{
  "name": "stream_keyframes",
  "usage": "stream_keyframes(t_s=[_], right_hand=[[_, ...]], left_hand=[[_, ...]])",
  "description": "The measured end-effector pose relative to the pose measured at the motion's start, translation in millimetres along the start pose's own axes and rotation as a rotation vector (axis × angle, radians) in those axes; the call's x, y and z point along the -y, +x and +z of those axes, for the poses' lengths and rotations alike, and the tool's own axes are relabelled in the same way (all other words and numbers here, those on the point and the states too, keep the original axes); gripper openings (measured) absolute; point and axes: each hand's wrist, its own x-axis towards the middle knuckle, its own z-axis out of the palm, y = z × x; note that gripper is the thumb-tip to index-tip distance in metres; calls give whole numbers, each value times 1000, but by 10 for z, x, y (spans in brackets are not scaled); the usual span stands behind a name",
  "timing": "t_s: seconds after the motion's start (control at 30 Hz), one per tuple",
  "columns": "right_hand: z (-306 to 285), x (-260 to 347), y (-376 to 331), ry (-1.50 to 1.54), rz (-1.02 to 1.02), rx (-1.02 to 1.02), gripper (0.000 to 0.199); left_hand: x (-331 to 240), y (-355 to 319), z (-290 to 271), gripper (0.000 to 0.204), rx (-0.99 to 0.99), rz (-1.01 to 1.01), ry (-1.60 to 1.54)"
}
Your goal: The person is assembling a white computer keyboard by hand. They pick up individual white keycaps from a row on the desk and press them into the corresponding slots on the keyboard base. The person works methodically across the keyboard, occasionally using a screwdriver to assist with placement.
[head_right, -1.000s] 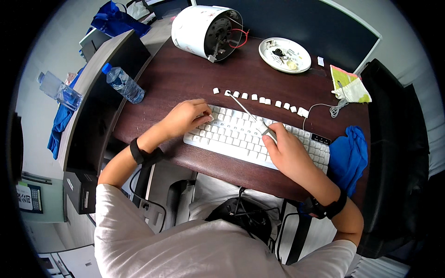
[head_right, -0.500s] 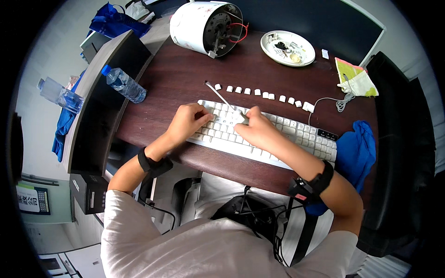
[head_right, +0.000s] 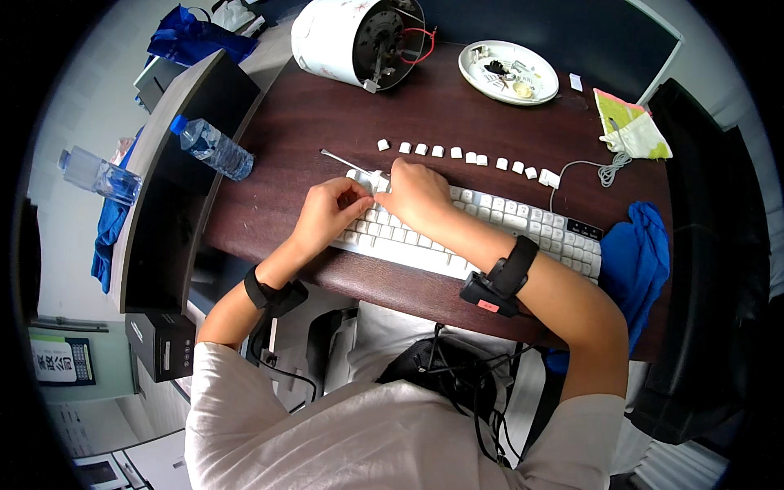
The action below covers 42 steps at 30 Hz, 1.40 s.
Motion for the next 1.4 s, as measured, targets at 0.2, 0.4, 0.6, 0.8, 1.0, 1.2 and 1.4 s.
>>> stream_keyframes(t_s=[0.2, 0.4, 0.6, 0.8, 1.0, 1.2, 1.4], right_hand=[[-12, 16, 38, -26, 7, 20, 44], [-121, -160, 78, 32, 24, -82, 45], [-743, -497, 91, 8, 124, -142, 43], [-1482, -1674, 160, -275, 99, -199, 48], [-2015, -2811, -8, -464, 249, -68, 46], [-1896, -3407, -104, -555, 359, -77, 43], [-1841, -3484, -185, -591, 287, -57, 41]], left_hand=[[-23, 14, 13, 15, -13, 25, 64], [-10, -9, 27, 11, -55, 107, 153], [4, -25, 81, 9, -94, 198, 165], [-11, -17, -3, 9, -35, 321, 306], [13, 25, -51, 9, 21, 320, 248], [44, 45, -70, 11, 16, 324, 232], [26, 76, -69, 9, 55, 205, 85]])
